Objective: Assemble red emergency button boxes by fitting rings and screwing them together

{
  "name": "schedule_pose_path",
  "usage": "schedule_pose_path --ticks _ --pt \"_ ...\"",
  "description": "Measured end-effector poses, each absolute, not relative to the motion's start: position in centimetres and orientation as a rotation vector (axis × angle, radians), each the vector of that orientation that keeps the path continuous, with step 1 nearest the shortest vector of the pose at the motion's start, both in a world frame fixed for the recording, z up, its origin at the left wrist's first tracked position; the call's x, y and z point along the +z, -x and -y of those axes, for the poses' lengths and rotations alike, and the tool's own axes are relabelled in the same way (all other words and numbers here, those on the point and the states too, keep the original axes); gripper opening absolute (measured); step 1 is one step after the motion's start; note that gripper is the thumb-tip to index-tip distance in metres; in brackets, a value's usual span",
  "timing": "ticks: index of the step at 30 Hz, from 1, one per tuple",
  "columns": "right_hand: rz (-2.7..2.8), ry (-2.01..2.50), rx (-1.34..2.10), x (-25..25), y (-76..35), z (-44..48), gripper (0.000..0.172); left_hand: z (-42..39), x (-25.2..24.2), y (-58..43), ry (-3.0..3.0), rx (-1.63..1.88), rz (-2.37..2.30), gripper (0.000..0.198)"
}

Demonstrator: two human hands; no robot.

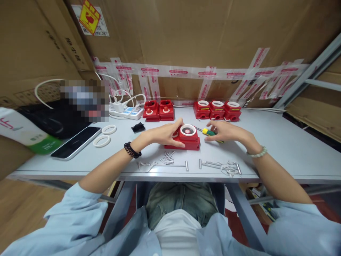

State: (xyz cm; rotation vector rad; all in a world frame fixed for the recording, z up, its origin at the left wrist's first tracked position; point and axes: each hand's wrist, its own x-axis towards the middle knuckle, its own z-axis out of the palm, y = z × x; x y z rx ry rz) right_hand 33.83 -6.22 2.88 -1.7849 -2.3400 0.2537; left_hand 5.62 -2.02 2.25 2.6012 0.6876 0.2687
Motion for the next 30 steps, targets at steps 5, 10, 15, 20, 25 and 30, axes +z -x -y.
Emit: schedule_pose_path --ticks 5,10,15,20,25,30 --pt "2.418 1.859 0.103 2.2 -34.2 5.7 0.021 1.9 2.2 -5.5 -2.593 0.260 -0.704 0.061" --pt "1.985 1.508 0.117 4.4 -34.4 6.5 0.019 1.8 2.2 -5.5 -2.581 0.275 -0.688 0.060" --pt "1.643 1.188 0.411 7.0 -32.4 9.2 0.040 1.7 2.1 -5.5 -2.572 0.305 -0.644 0.059" --pt "1.679 1.060 0.659 8.1 -30.7 11.6 0.032 1.7 2.1 -5.5 -2.590 0.284 -0.670 0.057" --pt "2.000 1.101 0.803 8.4 -31.1 12.0 0.026 2.0 2.6 -5.5 -2.617 0.249 -0.690 0.055" --pt "2.195 1.080 0.882 8.3 -31.4 11.7 0.024 2.1 2.7 -5.6 -2.625 0.228 -0.697 0.055"
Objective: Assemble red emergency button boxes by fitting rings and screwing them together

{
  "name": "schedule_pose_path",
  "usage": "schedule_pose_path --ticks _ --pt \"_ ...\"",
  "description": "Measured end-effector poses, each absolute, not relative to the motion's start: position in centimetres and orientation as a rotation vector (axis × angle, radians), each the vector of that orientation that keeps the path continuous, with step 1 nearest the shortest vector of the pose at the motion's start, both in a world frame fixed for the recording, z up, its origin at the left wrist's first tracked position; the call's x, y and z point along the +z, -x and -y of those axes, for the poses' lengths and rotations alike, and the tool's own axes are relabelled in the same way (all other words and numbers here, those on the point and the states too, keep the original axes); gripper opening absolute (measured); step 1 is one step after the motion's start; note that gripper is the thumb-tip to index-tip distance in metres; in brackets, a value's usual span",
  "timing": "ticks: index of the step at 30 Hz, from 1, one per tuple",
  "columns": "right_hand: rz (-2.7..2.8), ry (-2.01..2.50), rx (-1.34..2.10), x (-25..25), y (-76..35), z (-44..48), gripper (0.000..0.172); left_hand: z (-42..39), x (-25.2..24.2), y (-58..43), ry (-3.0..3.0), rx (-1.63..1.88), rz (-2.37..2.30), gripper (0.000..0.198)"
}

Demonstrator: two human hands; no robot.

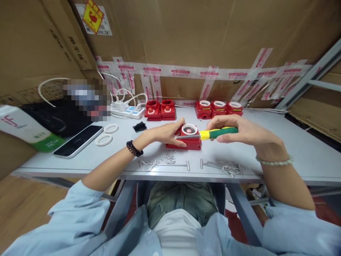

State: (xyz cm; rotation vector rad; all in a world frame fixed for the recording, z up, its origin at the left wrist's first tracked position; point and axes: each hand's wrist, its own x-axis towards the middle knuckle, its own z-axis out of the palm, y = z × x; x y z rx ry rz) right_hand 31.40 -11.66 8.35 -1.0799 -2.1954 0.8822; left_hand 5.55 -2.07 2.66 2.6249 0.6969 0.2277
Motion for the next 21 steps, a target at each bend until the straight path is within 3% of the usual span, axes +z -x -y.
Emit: schedule_pose_path --ticks 21 --pt "2.097 1.195 1.193 6.2 -28.2 11.4 0.021 1.8 2.2 -5.5 -2.610 0.233 -0.711 0.059"
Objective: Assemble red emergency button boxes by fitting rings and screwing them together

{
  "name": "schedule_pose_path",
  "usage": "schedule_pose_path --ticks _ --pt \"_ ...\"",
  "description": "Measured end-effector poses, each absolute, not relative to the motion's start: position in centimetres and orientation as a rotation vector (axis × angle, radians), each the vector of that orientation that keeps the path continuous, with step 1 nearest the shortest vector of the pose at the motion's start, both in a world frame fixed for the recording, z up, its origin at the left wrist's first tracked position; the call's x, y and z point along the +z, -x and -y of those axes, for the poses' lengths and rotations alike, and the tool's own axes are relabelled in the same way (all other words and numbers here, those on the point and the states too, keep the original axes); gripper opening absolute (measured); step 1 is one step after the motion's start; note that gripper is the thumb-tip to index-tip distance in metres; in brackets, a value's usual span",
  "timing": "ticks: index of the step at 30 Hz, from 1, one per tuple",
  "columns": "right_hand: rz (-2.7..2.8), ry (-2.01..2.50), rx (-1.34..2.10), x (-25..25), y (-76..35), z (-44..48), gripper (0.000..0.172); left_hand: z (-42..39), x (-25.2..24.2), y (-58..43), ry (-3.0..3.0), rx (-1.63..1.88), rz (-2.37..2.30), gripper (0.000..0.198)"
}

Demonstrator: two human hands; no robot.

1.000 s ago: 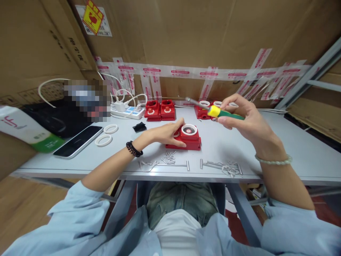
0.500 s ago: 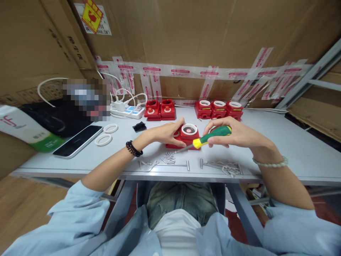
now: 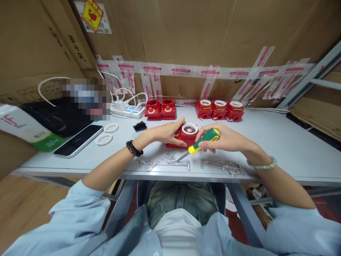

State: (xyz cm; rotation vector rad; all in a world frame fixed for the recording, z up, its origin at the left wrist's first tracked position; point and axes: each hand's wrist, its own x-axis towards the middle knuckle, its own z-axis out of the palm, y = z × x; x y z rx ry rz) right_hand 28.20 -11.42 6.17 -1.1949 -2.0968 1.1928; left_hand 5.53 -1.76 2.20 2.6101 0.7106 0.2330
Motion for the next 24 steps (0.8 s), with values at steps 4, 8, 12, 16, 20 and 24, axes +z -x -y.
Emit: schedule_pose_path --ticks 4,8,12,16,20,24 --pt "2.090 1.184 1.172 6.14 -28.25 11.33 0.021 1.79 2.22 -5.62 -2.607 0.228 -0.714 0.060" --pt "2.083 1.175 1.184 6.18 -28.19 11.30 0.020 1.84 2.28 -5.61 -2.604 0.225 -0.715 0.060" --pt "2.085 1.166 1.188 6.06 -28.20 11.28 0.021 1.86 2.32 -5.61 -2.605 0.238 -0.713 0.061" --pt "2.076 1.169 1.164 6.05 -28.25 11.28 0.023 1.99 2.43 -5.66 -2.592 0.243 -0.722 0.059" --pt "2.044 1.177 1.143 6.33 -28.20 11.34 0.022 2.13 2.61 -5.64 -2.579 0.234 -0.736 0.059" --pt "2.016 1.179 1.128 6.55 -28.13 11.35 0.021 2.15 2.66 -5.59 -2.561 0.230 -0.731 0.057"
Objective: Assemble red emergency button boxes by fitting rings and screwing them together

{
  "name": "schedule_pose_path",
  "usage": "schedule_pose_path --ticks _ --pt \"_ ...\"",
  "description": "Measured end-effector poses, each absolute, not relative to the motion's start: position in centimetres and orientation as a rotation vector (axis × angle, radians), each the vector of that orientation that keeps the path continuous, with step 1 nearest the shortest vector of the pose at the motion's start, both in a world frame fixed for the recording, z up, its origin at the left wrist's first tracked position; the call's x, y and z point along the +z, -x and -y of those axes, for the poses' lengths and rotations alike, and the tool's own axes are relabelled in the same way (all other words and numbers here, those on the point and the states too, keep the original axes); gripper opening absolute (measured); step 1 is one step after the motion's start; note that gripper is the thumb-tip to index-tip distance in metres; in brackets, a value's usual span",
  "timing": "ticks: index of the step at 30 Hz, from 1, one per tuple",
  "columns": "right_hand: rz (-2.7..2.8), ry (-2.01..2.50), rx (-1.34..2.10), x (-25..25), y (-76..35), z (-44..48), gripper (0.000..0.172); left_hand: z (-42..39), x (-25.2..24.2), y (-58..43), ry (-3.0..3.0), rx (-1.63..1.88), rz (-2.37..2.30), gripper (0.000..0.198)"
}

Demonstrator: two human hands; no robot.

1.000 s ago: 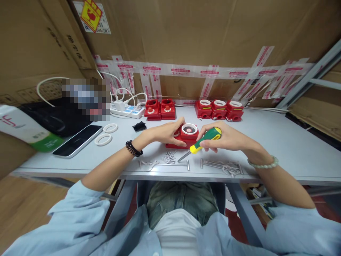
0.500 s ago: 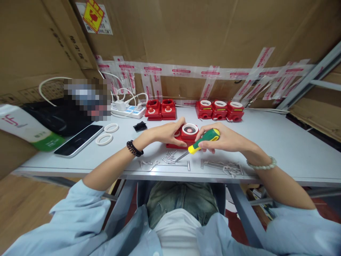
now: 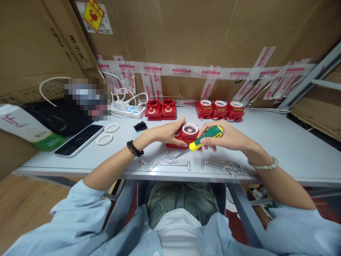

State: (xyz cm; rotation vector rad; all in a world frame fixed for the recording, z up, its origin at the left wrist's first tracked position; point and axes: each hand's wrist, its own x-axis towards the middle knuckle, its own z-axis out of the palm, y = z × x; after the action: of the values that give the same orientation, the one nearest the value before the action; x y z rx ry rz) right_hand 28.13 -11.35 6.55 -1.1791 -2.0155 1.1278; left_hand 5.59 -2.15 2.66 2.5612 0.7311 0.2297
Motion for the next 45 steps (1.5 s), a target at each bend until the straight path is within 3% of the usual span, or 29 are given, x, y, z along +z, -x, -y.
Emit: schedule_pose_path --ticks 18,26,45 --pt "1.804 1.176 1.117 6.0 -27.7 11.2 0.020 2.1 2.6 -5.6 -2.563 0.217 -0.726 0.057" --pt "1.789 1.165 0.989 6.7 -29.0 11.3 0.016 2.0 2.4 -5.5 -2.559 0.249 -0.694 0.053" --pt "1.374 1.294 0.723 8.0 -34.7 9.3 0.014 1.8 2.4 -5.4 -2.570 0.251 -0.709 0.064"
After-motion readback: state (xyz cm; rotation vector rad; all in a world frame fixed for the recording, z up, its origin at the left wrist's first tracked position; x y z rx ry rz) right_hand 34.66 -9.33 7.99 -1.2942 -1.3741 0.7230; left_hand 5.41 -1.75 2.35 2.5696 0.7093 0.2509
